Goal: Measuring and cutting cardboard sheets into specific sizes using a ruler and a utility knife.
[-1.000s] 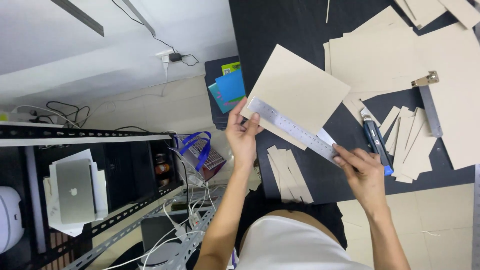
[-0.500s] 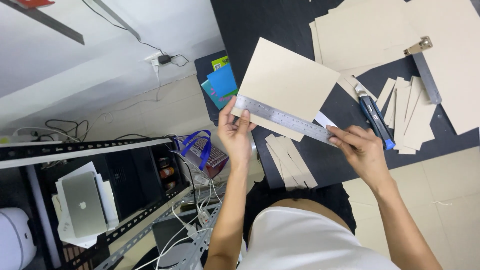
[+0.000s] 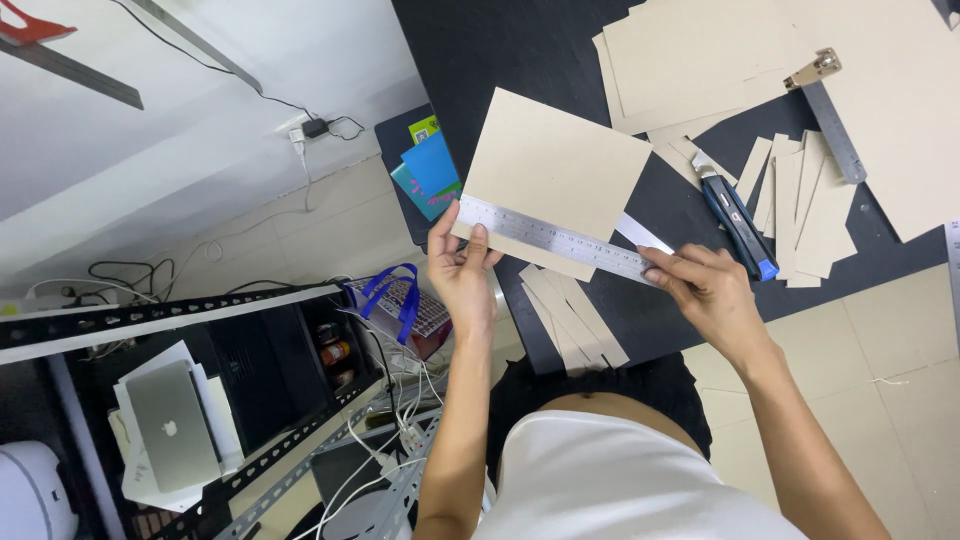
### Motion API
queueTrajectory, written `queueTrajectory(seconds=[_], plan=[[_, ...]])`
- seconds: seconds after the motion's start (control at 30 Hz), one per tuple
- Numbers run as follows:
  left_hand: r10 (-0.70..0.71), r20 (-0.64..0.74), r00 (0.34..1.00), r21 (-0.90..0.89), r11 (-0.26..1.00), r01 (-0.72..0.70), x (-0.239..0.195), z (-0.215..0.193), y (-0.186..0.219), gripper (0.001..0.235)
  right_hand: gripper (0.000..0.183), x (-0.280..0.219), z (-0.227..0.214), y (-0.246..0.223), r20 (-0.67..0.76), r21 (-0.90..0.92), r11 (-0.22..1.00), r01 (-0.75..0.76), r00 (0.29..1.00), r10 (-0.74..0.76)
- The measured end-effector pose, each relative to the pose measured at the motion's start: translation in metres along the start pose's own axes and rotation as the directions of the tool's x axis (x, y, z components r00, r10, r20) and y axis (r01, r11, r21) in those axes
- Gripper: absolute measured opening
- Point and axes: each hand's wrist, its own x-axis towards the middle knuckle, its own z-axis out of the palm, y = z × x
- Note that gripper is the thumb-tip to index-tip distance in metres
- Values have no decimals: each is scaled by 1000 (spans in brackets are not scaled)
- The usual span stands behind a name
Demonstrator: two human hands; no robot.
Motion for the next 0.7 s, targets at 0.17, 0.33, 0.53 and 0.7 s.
queueTrajectory(seconds=[0.17,0.33,0.53,0.7], plan=[[-10,-14,1000,18,1000,10,-2,1,-2,42,20,0,-4,-6,14,10,1000,-1,1000,1],[-20,-21,1000,14,1000,20,-1,-2,-10,42,21,0,-4,0,26,5,1000,-1,1000,1],[-26,-22,999,7,1000,26,-2,-2,-12,42,22,1,-3,-1,30,6,1000,-7,1000,7],[-33,-15,999,-3,999,33,0,-3,-14,42,21,1,-6,-5,50,0,1000,-22,998,22]])
